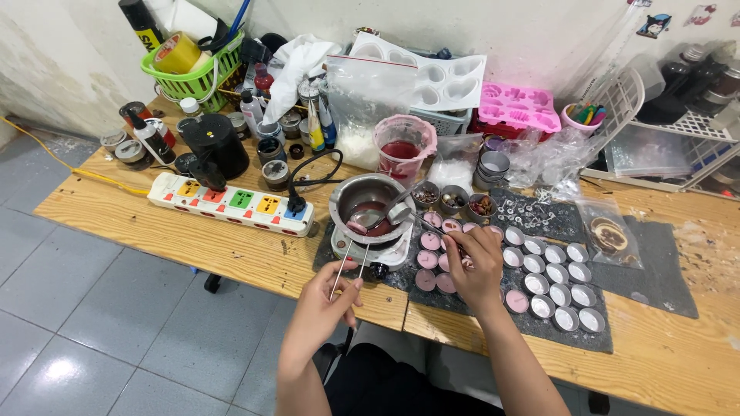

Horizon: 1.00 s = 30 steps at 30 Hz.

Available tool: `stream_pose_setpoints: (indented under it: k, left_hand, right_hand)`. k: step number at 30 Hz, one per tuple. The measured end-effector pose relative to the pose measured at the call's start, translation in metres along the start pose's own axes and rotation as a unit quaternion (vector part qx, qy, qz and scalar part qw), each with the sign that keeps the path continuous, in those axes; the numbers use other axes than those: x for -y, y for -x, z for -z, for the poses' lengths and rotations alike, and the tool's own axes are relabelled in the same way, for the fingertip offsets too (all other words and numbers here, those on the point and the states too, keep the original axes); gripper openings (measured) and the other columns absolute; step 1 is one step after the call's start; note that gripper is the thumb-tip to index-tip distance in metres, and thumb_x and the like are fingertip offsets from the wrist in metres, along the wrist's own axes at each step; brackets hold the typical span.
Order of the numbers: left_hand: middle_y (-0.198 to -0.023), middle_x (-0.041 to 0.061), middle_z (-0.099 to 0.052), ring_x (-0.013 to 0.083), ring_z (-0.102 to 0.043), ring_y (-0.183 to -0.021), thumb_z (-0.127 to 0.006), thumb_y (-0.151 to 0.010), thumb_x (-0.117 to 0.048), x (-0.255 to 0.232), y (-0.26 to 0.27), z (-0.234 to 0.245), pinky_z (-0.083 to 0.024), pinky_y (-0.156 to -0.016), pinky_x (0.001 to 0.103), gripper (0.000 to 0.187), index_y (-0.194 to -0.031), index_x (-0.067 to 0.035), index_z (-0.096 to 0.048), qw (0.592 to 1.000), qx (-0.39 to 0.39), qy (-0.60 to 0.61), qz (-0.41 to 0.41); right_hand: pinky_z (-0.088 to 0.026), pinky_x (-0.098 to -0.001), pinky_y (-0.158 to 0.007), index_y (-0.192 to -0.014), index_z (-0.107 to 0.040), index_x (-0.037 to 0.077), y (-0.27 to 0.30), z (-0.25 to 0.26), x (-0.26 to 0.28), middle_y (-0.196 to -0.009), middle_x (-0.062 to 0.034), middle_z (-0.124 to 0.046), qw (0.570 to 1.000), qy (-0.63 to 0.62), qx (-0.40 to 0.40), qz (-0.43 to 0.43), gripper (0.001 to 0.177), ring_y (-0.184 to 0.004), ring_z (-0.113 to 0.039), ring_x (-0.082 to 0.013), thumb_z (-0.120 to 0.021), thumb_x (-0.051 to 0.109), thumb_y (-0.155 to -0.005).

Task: Melting and stirring wax in a pot over a heating plate for candle production.

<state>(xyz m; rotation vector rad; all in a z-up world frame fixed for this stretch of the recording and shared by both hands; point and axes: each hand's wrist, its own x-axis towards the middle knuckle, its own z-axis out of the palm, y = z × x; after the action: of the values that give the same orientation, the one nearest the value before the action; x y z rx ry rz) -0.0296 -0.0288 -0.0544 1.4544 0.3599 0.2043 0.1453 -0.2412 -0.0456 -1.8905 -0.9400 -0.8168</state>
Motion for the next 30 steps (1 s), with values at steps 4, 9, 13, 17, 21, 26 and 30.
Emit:
stream_pose_setpoints:
  k: [4,9,13,17,21,26,30]
  left_hand:
    - [-0.076,0.01,-0.068,0.0111,-0.061,-0.048,-0.063,-0.097,-0.012,0.028,-0.007,-0.004,-0.05,-0.044,0.024,0.043,-0.136,0.003,-0.053,0.994,0.043,0.095,-0.018]
    - [-0.082,0.01,-0.071,0.0126,-0.062,-0.052,-0.046,-0.102,-0.025,0.015,-0.003,-0.021,-0.053,-0.049,0.025,0.045,-0.141,-0.002,-0.053,0.981,0.109,0.153,0.047]
    - [-0.082,0.012,-0.069,0.0152,-0.065,-0.058,-0.042,-0.108,-0.032,0.035,-0.017,-0.037,-0.055,-0.053,0.028,0.049,-0.137,0.004,-0.058,0.97,0.143,0.19,0.058]
    - [-0.074,0.008,-0.062,0.0165,-0.064,-0.061,-0.032,-0.107,-0.04,0.03,-0.026,-0.062,-0.056,-0.056,0.03,0.054,-0.121,0.004,-0.06,0.95,0.146,0.273,0.033]
    - [-0.069,0.004,-0.049,0.0153,-0.053,-0.058,-0.033,-0.107,-0.037,0.031,-0.027,-0.083,-0.049,-0.056,0.029,0.045,-0.116,0.0,-0.056,0.927,0.122,0.355,0.006]
    - [-0.067,0.002,-0.043,0.0136,-0.047,-0.053,-0.033,-0.108,-0.035,0.037,-0.029,-0.097,-0.042,-0.05,0.028,0.038,-0.112,-0.002,-0.052,0.912,0.121,0.393,0.0]
    - [-0.068,0.002,-0.042,0.0134,-0.046,-0.054,-0.034,-0.107,-0.028,0.04,-0.032,-0.103,-0.041,-0.052,0.027,0.03,-0.113,-0.003,-0.051,0.907,0.122,0.403,-0.018]
  right_hand:
    - [-0.038,-0.0371,-0.074,-0.093,-0.072,0.003,-0.001,0.001,0.002,-0.079,-0.0061,-0.058,1.0,0.007,0.0,0.019,0.009,-0.075,-0.053,-0.0237,-0.078,0.004,-0.086]
    - [-0.036,-0.0366,-0.074,-0.093,-0.073,0.003,0.006,0.001,-0.004,-0.077,-0.005,-0.058,1.0,0.011,-0.012,0.006,0.008,-0.074,-0.052,-0.0228,-0.079,0.004,-0.087]
    - [-0.037,-0.0373,-0.075,-0.094,-0.072,0.003,0.002,-0.001,-0.002,-0.08,-0.0058,-0.06,0.999,0.012,-0.019,0.023,0.009,-0.077,-0.053,-0.0233,-0.079,0.005,-0.087]
    - [-0.039,-0.037,-0.075,-0.094,-0.073,0.002,-0.001,0.007,0.0,-0.08,-0.0061,-0.062,1.0,0.007,-0.02,0.008,0.008,-0.078,-0.054,-0.0234,-0.078,0.004,-0.087]
    - [-0.04,-0.0361,-0.071,-0.097,-0.075,0.003,0.0,0.047,-0.028,-0.077,-0.0059,-0.063,0.998,0.032,-0.05,-0.032,0.011,-0.072,-0.056,-0.0218,-0.08,0.004,-0.088]
    - [-0.04,-0.0371,-0.073,-0.093,-0.073,0.003,-0.012,0.139,-0.049,-0.079,-0.0065,-0.062,0.991,0.124,0.051,-0.031,0.007,-0.075,-0.056,-0.0238,-0.079,0.006,-0.089]
    - [-0.041,-0.039,-0.077,-0.085,-0.074,0.004,-0.006,0.18,-0.065,-0.078,-0.0054,-0.062,0.96,0.204,0.193,-0.026,0.009,-0.079,-0.059,-0.0242,-0.078,0.011,-0.083]
